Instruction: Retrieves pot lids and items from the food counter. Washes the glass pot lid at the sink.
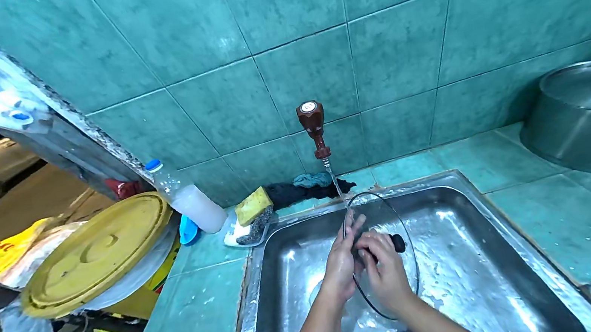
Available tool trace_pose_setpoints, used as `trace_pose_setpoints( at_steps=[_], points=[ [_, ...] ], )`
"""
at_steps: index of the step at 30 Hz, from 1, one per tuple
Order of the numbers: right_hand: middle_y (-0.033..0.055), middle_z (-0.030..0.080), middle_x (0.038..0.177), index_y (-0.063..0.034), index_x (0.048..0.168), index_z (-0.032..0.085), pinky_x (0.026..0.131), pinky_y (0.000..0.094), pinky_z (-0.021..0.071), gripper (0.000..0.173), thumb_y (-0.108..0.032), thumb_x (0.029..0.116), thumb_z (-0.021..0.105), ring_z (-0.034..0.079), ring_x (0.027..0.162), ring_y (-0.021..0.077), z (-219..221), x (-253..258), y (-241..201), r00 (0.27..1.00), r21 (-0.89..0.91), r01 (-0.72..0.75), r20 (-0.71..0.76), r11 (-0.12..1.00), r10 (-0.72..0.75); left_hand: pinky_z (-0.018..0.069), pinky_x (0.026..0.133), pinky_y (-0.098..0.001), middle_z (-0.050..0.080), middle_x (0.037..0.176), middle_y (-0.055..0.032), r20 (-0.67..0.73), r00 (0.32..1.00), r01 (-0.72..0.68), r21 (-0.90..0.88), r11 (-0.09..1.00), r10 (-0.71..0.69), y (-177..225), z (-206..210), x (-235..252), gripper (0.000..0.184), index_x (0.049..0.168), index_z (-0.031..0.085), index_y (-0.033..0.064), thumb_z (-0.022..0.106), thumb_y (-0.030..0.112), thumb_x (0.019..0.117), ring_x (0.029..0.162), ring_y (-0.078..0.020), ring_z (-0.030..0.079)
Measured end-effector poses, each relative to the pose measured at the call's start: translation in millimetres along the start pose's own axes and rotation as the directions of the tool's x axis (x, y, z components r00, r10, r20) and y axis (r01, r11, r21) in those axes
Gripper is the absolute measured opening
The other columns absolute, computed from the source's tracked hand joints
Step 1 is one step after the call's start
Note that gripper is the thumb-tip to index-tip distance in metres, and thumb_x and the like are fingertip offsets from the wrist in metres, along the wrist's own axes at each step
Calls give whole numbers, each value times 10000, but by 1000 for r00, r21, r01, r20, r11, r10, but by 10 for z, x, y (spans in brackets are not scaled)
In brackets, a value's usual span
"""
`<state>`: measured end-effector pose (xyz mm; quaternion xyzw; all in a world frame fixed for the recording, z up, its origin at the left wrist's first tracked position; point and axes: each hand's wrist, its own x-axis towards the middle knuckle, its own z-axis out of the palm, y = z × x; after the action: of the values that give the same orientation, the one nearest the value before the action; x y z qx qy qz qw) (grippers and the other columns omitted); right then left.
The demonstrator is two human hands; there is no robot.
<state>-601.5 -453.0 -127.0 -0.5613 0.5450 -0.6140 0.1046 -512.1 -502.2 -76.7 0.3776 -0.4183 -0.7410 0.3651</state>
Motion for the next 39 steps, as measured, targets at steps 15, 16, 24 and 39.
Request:
trace_pose_setpoints(
  at_steps=[15, 16, 24, 39],
  points=[
    [245, 633, 1266, 55, 1173, 681, 1080, 510, 458, 242, -52, 1023, 525, 575, 1236, 395, -126, 568, 117, 932, -101, -349, 64, 932, 356, 589, 887, -431, 470, 1555, -116, 27, 1000, 4, 43, 999, -5, 20, 69, -104, 490, 1615, 228, 135, 254, 235, 1137, 1221, -250, 644],
    [243, 635, 1258, 54, 1170, 680, 1081, 507, 456, 241, -52, 1021, 524, 574, 1234, 394, -106, 549, 98, 934, -108, -341, 70, 934, 350, 588, 881, -418, 482, 1543, -118, 12, 1000, 1, 52, 999, -2, 18, 68, -119, 490, 1614, 233, 129, 259, 239, 1137, 1207, -241, 649],
    [275, 549, 1378, 19, 1267, 638, 1108, 633, 386, 330, -194, 1024, 568, 488, 1318, 472, -226, 671, 134, 904, -160, -363, 177, 918, 389, 608, 903, -438, 536, 1496, -126, 31, 999, -37, 68, 997, 35, -57, -16, -189, 458, 1559, 321, 53, 282, 209, 1131, 1194, -255, 668],
    [223, 495, 1499, -36, 1408, 581, 1203, 578, 321, 418, -193, 1050, 433, 351, 1482, 401, -174, 572, 232, 979, -2, 17, 201, 1000, -16, 633, 856, -378, 670, 1273, -145, 123, 992, -67, 300, 952, 31, 189, -106, -165, 384, 1438, 474, -22, 354, 154, 1119, 997, -219, 738]
  ],
)
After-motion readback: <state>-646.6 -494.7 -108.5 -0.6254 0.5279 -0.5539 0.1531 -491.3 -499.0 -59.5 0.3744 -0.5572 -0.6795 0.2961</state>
